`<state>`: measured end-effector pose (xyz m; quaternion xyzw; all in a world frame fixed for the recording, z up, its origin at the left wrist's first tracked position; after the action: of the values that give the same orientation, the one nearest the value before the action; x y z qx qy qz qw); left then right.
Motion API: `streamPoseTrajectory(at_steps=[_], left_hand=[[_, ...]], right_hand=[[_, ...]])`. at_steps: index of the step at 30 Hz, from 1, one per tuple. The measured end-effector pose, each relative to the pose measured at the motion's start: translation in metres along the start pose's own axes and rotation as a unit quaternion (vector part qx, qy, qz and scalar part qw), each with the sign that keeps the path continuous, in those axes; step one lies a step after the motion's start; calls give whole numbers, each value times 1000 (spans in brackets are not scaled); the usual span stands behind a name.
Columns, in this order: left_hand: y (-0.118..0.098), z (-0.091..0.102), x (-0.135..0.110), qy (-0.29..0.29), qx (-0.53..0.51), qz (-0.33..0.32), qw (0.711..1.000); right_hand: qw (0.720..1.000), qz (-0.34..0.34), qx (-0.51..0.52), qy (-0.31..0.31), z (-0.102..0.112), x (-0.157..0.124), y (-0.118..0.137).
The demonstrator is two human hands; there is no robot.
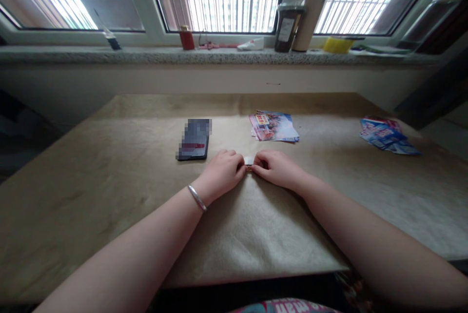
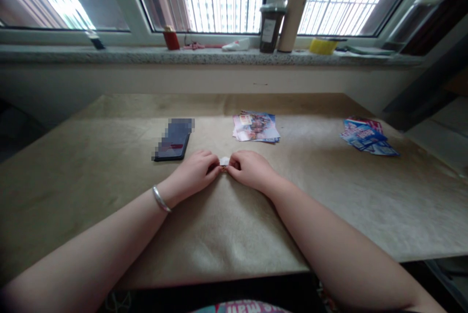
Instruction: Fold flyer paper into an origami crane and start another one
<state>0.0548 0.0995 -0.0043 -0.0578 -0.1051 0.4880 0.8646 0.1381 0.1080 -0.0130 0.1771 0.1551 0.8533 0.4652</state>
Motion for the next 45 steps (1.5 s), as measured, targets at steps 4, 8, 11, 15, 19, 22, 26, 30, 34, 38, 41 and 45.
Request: streamPoseTrajectory(at_steps=[4,8,11,15,19,22,26,30,34,38,41,45], left_hand=[[-3,2,-1,-10,23,-13,1000],[-3,2,-1,-12,41,-15,999],[-2,0,1,-5,46,-5,999],[-4,-1,2,-11,59,-7,998],[-5,0,3,-20,66,-13,998],[-4,-1,4,-19,77,-8,997],[-3,-2,4,-22,86,-3,996],[0,1,3,-35,75,6,997],[3,5,1,-28,30,-9,999],[-2,8,-5,-17,20,-68,997],[-9,12,-11,-24,34,-115,992],[-17,12,-17,-24,79,-144,986]], right_hand=[[1000,-7,13,5,0,0,-2],[1000,-18,6,8,0,1,-3],[999,-28,-14,14,-1,1,-2],[998,-38,-43,8,-1,2,1],[996,-50,-76,11,-2,1,3],[994,-53,-91,15,-2,2,4],[994,-56,-94,15,-2,3,4],[995,-57,-82,5,-1,3,3],[997,-51,-55,-5,-1,3,2],[999,-44,-17,-9,-2,3,-2],[999,-47,18,-6,-3,3,-8],[998,-47,34,-6,-4,3,-12]])
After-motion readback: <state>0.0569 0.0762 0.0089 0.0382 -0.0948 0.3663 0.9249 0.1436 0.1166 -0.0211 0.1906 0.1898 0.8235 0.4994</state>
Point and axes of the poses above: each hand's wrist, its own x-axis towards the middle knuckle, its own z-axis out of the back of the hand, y = z × x, the point moved 10 cm from there along x, towards the middle knuckle, and after that the axes turned 5 degrees about z, right-handed, at the moved point
